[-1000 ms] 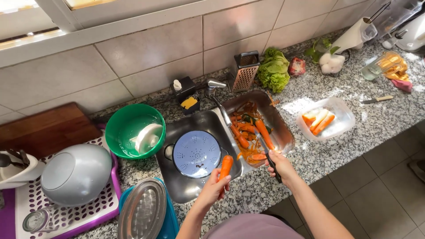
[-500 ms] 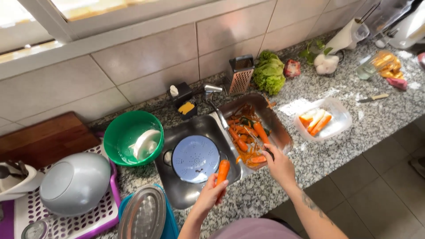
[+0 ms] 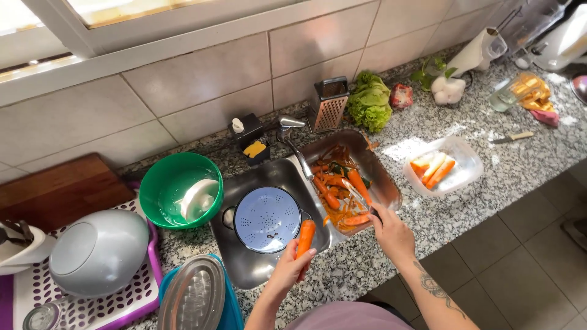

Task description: The person peels several carrots using a vegetable peeler over a kitchen sink, placing the peeled carrots into a clear plastic container. After peeling, the person rinses the carrots under running water in the container.

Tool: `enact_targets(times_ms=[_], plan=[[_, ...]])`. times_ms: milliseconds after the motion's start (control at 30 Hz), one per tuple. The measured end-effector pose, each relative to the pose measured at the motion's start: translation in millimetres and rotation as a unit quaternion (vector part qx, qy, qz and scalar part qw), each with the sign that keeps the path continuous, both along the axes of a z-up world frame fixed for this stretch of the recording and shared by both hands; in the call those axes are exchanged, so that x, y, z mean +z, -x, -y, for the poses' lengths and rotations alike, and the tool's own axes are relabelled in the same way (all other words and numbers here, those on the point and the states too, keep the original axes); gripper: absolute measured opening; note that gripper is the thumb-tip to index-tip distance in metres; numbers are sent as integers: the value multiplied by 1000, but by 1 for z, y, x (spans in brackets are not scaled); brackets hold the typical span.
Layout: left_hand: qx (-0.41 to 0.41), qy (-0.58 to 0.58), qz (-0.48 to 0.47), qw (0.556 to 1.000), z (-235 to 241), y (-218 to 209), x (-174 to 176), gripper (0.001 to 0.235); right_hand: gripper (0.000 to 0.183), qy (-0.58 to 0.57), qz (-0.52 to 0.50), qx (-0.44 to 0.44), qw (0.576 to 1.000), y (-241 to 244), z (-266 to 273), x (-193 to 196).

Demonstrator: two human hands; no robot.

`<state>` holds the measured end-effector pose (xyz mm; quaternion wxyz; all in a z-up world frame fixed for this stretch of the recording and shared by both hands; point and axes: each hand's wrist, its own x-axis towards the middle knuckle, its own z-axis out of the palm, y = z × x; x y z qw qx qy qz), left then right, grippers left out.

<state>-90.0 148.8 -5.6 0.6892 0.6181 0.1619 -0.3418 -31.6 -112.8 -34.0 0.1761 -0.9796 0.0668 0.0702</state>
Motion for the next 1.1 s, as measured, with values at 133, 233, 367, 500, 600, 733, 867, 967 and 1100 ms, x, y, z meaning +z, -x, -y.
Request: enact_targets(times_ms=[133,233,367,500,600,733,867,967,1100], plan=[[2,23,35,999,3,-1,-10,47,31,96,-56,54,992,-3,2,0],[10,8,19,1000,4,-10,-6,41,31,34,7,7,999,-13,2,5],[-15,-3,18,1000,4,3,-3,48,36,34,-21,28,999,2,3,3],[-11,-5,12,1000,0,-4,-1,41,38,-4,168,72,983,0,9,-16],[-19,-16,12,1000,-1,-2,-1,41,39,67,-25,56,996,-6,10,-11],[-17,-22,30,999,-2,-8,-2,48,39,12,157,75,985,-16,14,-8],[0,-6,1,1000,0,-2,2,40,39,44,43,89,994,-15,11,-7],[10,5,25,1000,2,-12,0,40,37,20,99,103,990,-25,10,-10],[19,14,33,999,2,-6,-6,35,36,8,57,103,993,-15,7,-12]])
